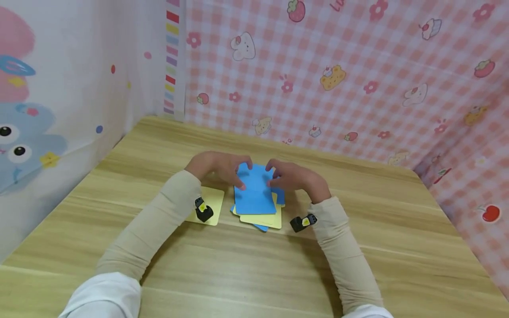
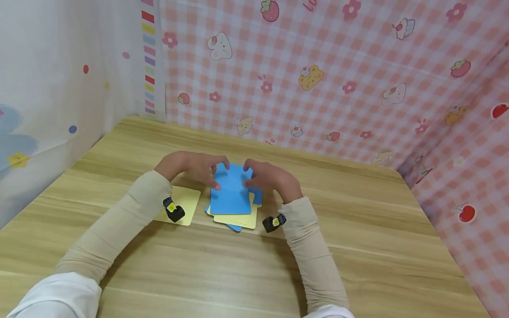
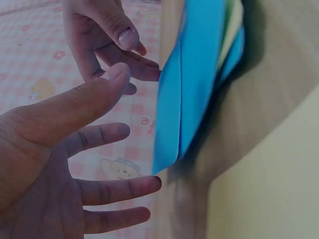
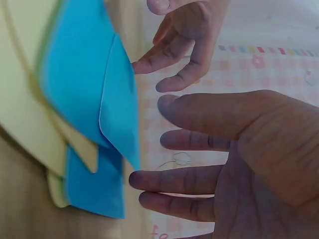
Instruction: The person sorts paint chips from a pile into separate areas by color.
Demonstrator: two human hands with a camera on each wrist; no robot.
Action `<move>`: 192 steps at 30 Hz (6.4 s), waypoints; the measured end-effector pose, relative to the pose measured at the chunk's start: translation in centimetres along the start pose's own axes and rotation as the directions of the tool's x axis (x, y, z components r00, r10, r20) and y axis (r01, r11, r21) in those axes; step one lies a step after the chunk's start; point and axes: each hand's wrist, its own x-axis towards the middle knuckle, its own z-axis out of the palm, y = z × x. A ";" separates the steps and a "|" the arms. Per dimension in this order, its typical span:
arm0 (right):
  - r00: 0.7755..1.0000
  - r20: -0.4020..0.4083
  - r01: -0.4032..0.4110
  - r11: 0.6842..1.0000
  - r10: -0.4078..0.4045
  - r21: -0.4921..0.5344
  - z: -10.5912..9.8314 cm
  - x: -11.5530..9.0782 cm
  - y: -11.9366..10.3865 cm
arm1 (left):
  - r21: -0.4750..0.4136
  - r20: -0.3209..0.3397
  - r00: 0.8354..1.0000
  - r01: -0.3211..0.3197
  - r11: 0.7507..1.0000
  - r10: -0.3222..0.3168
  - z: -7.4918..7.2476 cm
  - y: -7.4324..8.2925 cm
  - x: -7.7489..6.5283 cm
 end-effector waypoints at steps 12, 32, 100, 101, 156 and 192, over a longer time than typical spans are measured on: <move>0.954 -0.263 0.147 0.989 -0.146 -0.013 -3.2 -5.0 -0.7 | 0.056 -0.234 0.955 -0.174 0.983 0.182 -2.1 3.9 -3.6; 0.983 -0.164 -0.071 0.997 0.077 0.039 -4.3 -15.5 6.5 | 0.240 -0.073 0.946 -0.290 0.926 0.315 2.6 14.3 2.9; 0.997 0.078 -0.005 0.980 0.021 -0.201 3.1 -5.2 -2.2 | 0.225 -0.012 0.999 0.051 0.973 -0.050 3.6 2.3 -3.5; 0.998 0.055 -0.001 0.974 0.013 -0.228 3.1 -5.1 -2.1 | 0.235 -0.020 0.999 0.053 0.971 -0.050 3.6 2.3 -3.3; 0.989 -0.146 -0.063 0.964 0.025 -0.260 1.2 -16.6 7.1 | 0.312 -0.053 0.972 -0.203 0.928 0.230 7.5 15.3 6.5; 0.987 -0.085 0.114 0.973 -0.133 -0.200 1.4 -10.6 -3.3 | 0.163 -0.155 0.987 -0.018 0.986 0.044 1.0 5.3 -5.8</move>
